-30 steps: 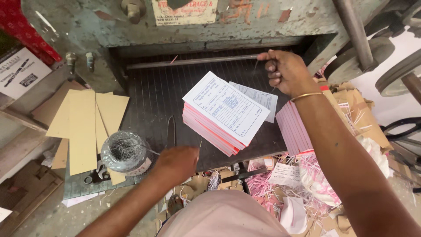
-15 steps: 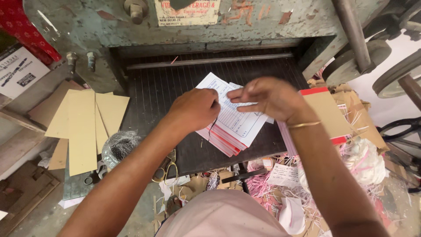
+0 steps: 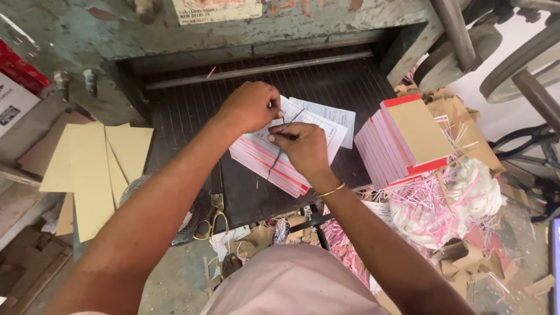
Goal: The person assembles a stack of printed sheets with a pink cover, wraps a black string around the stack to bind it, and trims the excess string with scissors. The person then places the bound notebook aside and handles additional stacks of paper and covers.
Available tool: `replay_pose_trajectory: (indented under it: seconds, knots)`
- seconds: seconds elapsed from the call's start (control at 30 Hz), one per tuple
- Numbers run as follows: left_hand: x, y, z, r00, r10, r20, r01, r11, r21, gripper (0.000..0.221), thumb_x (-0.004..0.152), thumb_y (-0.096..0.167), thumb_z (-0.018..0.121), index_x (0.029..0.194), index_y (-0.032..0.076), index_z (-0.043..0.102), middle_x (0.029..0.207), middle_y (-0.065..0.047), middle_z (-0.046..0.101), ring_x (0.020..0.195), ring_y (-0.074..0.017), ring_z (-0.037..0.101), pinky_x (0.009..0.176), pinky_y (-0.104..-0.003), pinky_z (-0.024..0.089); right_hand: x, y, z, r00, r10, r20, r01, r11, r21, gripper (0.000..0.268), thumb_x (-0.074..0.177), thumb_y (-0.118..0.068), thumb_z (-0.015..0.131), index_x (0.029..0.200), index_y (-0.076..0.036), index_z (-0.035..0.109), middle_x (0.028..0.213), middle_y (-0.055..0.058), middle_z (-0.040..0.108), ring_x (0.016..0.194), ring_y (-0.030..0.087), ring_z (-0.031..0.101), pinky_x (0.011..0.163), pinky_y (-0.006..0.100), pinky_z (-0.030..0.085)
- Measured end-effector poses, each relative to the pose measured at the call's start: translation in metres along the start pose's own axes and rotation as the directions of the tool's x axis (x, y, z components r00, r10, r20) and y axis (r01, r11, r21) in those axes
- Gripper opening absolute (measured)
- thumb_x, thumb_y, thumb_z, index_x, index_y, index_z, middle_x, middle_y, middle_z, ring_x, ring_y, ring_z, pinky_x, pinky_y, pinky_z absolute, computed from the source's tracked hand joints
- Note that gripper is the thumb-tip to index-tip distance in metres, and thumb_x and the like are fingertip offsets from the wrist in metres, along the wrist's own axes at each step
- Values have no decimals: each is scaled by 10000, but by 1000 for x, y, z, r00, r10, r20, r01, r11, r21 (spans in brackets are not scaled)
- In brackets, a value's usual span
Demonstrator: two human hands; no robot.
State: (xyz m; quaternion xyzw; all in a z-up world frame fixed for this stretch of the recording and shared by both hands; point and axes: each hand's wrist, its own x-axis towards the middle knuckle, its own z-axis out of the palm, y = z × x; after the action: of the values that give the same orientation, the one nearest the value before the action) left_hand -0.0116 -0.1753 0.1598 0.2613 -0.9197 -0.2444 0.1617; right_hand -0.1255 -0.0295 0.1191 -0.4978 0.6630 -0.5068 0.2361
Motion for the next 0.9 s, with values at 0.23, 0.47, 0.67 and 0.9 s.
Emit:
replay_pose_trajectory:
  seconds: [0.23, 0.47, 0.67, 0.9]
  knots:
    - [8, -14, 10, 999, 36, 21, -30, 975, -219, 198, 821, 244, 800, 886, 60, 764, 848, -151, 739, 775, -308, 724, 706, -409, 549, 5, -3, 7, 998, -53, -42, 52, 998, -17, 160, 797, -93, 851, 924, -7, 803, 825, 79, 793, 678, 81, 708, 642, 229, 569]
    - [6, -22, 5, 999, 32, 19, -27, 973, -229, 207, 815, 239, 806, 895, 53, 762, 840, -145, 740, 760, -297, 718, 699, -399, 541, 3, -18, 8, 999, 35, -22, -36, 998, -50, 144, 921, -93, 732, 997, 28, 710, 756, 102, 733, 600, 138, 687, 574, 314, 539]
    - [-3, -16, 7, 999, 19, -32, -24, 983, -180, 188, 819, 243, 804, 893, 74, 768, 891, -135, 741, 848, -332, 708, 763, -423, 548, -23, -51, -11, 998, -22, 58, 46, 890, -453, 412, 879, -140, 742, 1257, -25, 627, 758, 152, 699, 669, 281, 704, 665, 400, 555]
    - [-21, 8, 1, 982, -177, -68, 180, 983, 35, 233, 844, 290, 807, 975, 107, 744, 1168, -124, 666, 1018, -349, 692, 863, -473, 543, -51, -67, -39, 983, 167, 72, -62, 682, -729, 213, 862, -210, 688, 1050, -136, 757, 910, 129, 738, 835, 355, 712, 804, 498, 558]
